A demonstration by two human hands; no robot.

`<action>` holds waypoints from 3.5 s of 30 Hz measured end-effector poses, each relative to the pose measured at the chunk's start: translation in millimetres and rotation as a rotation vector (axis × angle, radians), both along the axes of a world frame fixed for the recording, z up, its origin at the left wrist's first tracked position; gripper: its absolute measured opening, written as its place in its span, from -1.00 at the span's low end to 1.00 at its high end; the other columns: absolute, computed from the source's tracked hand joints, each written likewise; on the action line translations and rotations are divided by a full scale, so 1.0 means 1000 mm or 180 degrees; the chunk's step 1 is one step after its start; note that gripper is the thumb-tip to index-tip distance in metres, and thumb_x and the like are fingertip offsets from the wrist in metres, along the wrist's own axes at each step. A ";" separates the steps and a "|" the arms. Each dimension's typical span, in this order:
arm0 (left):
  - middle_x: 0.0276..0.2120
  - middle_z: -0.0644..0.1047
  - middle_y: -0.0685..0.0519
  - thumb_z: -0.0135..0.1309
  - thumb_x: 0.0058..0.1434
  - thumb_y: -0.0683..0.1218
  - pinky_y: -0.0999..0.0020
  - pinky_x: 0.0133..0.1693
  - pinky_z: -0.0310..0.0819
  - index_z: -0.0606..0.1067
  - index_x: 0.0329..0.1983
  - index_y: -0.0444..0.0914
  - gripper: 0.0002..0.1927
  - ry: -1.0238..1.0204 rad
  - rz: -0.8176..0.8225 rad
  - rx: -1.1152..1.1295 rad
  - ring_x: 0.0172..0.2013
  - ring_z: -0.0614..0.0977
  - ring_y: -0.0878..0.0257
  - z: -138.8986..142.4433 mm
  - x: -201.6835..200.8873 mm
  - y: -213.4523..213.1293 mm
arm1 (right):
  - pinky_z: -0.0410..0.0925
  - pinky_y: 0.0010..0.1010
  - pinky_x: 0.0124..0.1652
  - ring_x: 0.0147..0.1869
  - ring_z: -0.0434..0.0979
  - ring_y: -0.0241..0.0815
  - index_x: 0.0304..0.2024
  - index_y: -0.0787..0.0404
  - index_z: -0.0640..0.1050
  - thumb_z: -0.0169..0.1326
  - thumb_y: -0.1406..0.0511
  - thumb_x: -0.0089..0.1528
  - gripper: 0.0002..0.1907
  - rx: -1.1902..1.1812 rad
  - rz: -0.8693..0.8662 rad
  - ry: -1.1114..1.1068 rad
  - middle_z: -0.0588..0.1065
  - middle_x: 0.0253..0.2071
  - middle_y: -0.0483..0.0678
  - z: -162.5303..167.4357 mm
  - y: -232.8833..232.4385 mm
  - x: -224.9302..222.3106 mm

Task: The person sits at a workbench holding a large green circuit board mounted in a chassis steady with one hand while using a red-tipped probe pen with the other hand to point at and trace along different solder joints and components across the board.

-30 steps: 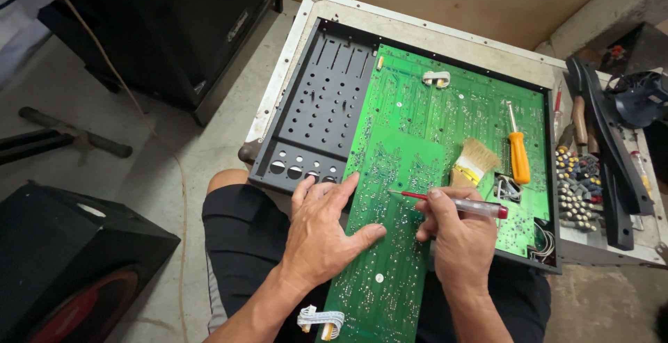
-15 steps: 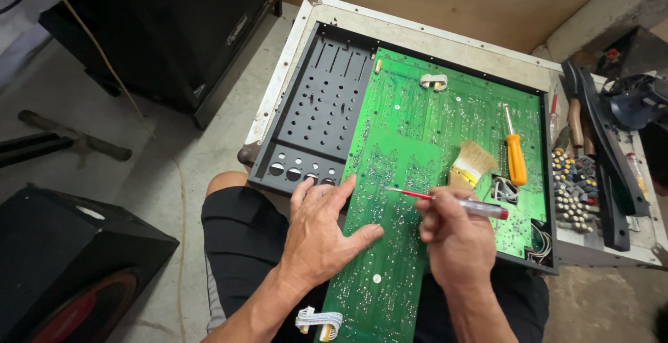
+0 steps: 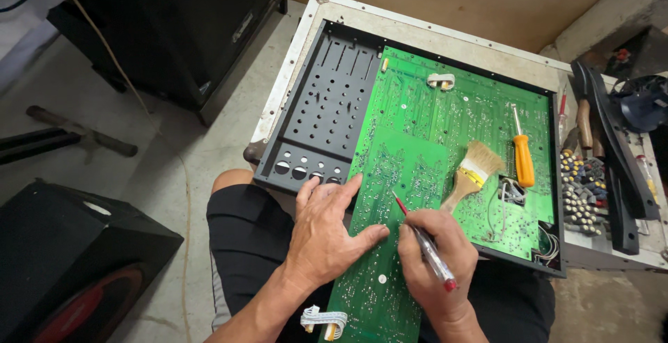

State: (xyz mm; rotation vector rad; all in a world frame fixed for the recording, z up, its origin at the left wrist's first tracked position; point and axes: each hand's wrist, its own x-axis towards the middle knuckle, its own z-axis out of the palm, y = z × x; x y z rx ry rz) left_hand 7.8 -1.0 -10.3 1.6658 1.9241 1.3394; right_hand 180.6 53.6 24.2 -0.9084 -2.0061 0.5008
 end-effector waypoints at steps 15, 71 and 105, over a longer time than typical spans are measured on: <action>-0.07 0.59 -0.12 0.34 0.02 0.21 -0.08 0.34 -0.04 0.41 0.27 -0.36 -0.14 0.0021 0.0013 -0.0014 0.07 0.54 0.00 -0.003 0.000 0.000 | 0.46 -0.31 -0.21 -0.24 0.60 -0.01 -0.20 0.30 0.52 0.23 0.50 0.10 -0.77 0.0338 0.0199 -0.0144 0.55 -0.28 0.06 0.005 -0.002 -0.009; -0.13 0.59 -0.08 0.34 0.02 0.23 -0.07 0.36 -0.02 0.42 0.27 -0.33 -0.15 0.0016 0.0006 0.0074 0.01 0.57 0.03 -0.002 0.001 0.000 | 0.43 -0.57 -0.26 -0.27 0.56 -0.39 -0.04 0.30 0.50 0.13 0.44 0.27 -0.79 -0.1240 -0.0253 0.0891 0.57 -0.22 -0.07 -0.020 0.010 0.004; -0.11 0.59 -0.08 0.30 0.06 0.18 -0.09 0.36 -0.02 0.42 0.28 -0.32 -0.20 0.0054 0.0004 0.0047 0.03 0.56 0.04 -0.008 0.001 0.000 | 0.48 -0.31 -0.19 -0.18 0.62 -0.01 -0.11 0.35 0.57 0.28 0.53 0.10 -0.70 0.0628 0.0503 -0.0312 0.56 -0.18 0.10 0.009 -0.003 -0.015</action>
